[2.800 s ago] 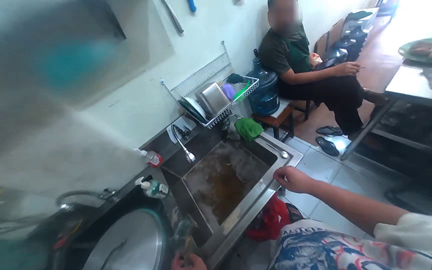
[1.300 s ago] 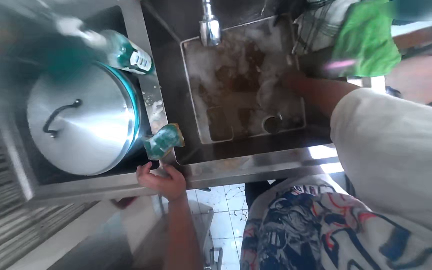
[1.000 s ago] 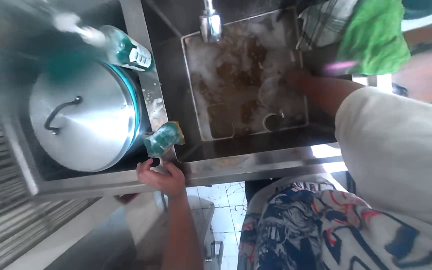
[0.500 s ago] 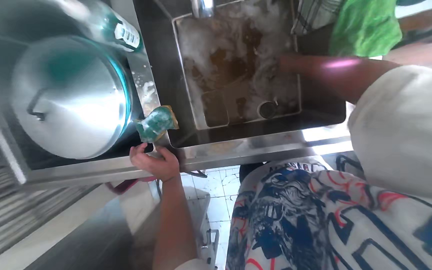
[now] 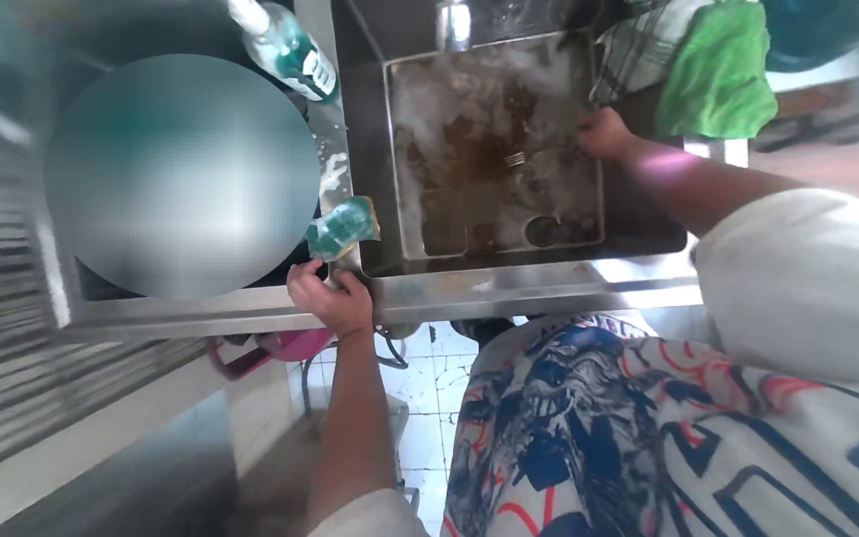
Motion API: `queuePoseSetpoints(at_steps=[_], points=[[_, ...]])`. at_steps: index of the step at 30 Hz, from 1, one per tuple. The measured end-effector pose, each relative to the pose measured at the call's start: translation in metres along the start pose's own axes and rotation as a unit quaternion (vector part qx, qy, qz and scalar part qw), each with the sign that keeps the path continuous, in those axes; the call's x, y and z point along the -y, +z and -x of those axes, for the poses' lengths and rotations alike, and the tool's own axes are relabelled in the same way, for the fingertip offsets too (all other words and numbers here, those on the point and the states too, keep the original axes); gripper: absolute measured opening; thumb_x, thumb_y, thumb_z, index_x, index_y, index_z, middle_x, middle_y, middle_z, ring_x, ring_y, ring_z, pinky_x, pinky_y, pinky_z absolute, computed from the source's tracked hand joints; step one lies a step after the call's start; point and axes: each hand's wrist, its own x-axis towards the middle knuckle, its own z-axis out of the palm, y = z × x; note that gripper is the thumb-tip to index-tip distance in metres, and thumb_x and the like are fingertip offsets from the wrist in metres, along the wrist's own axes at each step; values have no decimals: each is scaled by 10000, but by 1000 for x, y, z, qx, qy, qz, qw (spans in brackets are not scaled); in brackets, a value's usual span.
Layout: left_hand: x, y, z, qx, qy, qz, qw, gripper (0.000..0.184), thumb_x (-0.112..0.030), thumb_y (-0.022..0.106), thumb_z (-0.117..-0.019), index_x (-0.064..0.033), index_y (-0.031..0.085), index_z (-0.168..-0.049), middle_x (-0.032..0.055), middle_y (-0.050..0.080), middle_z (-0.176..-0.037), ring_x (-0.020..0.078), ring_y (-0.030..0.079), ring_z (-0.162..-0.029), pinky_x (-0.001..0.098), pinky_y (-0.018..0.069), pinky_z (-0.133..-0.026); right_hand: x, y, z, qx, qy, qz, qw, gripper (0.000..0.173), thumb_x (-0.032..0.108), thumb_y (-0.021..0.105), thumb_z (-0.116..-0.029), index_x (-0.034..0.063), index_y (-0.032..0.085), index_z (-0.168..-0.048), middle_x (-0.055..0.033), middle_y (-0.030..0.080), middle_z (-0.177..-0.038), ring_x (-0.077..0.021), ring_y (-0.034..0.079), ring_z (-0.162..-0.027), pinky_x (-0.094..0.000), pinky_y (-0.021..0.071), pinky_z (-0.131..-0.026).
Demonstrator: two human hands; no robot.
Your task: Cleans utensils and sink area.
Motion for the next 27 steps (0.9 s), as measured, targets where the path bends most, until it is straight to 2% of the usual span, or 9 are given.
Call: queuePoseSetpoints(at_steps=[2, 3, 5, 9, 16, 18, 21, 24, 27], points=[[-2, 0, -1, 0, -1, -1, 1000, 333, -200, 532, -950, 28, 605, -1180, 270, 593, -1286, 415, 496, -1328, 505, 335, -1155, 15, 11, 7, 19, 104, -105, 989, 301, 222, 550, -1062, -20, 649, -1213, -120, 657, -996, -166, 612, -770, -370, 548, -755], [-3, -1, -2, 0, -1, -1, 1000, 326, -197, 535, -948, 27, 610, -1173, 268, 597, -1278, 414, 503, -1320, 504, 341, -1150, 23, 19, 9, 25, 153, -156, 975, 267, 197, 506, -1072, 0, 622, -1212, -67, 617, -945, -112, 570, -704, -294, 527, -682], [-3, -2, -2, 15, -7, 3, 1000, 350, -201, 539, -948, 38, 610, -1193, 288, 583, -1300, 436, 495, -1323, 529, 337, -1149, 36, 37, 14, 31, 226, -247, 942, 202, 181, 480, -1079, 40, 594, -1169, -14, 544, -854, -75, 500, -615, -228, 475, -583], [-1, -1, -2, 16, -1, 3, 1000, 354, -214, 537, -941, 35, 615, -1180, 293, 584, -1290, 444, 497, -1316, 542, 341, -1137, 37, 70, 6, 63, 270, -326, 904, 140, 104, 472, -1054, 57, 533, -1171, -27, 489, -839, -88, 463, -593, -219, 451, -546], [-2, -1, -3, 15, 2, 1, 1000, 330, -196, 533, -929, 24, 616, -1160, 278, 593, -1268, 432, 504, -1305, 526, 343, -1134, 41, 99, -3, 77, 299, -403, 862, 135, 83, 457, -1062, 63, 515, -1181, -41, 501, -852, -103, 501, -617, -213, 469, -561], [-2, -1, -3, 19, 2, -1, 1000, 332, -191, 532, -929, 25, 615, -1166, 277, 593, -1271, 430, 500, -1311, 528, 335, -1143, 43, 105, -5, 65, 315, -458, 829, 107, 90, 460, -1060, 69, 504, -1155, -44, 519, -843, -96, 526, -600, -201, 493, -545], [-2, 0, -3, 19, 3, -5, 1000, 333, -190, 531, -927, 31, 615, -1163, 287, 590, -1269, 434, 498, -1314, 527, 330, -1148, 51, 114, -7, 25, 344, -536, 770, 125, 77, 455, -1059, 70, 488, -1179, -53, 530, -871, -98, 547, -615, -199, 508, -557], [-1, -1, -4, 17, 4, -10, 1000, 333, -195, 528, -929, 29, 617, -1158, 282, 592, -1269, 432, 498, -1314, 517, 329, -1153, 51, 120, -12, 9, 345, -560, 753, 173, 72, 448, -1068, 51, 490, -1235, -66, 549, -911, -105, 583, -653, -208, 534, -592], [2, 1, -3, 18, 2, -9, 1000, 343, -194, 537, -921, 30, 619, -1166, 287, 589, -1277, 438, 496, -1315, 517, 331, -1154, 48, 126, -16, 6, 345, -594, 727, 160, 107, 440, -1081, 54, 486, -1225, -64, 553, -909, -105, 592, -670, -210, 542, -616]])
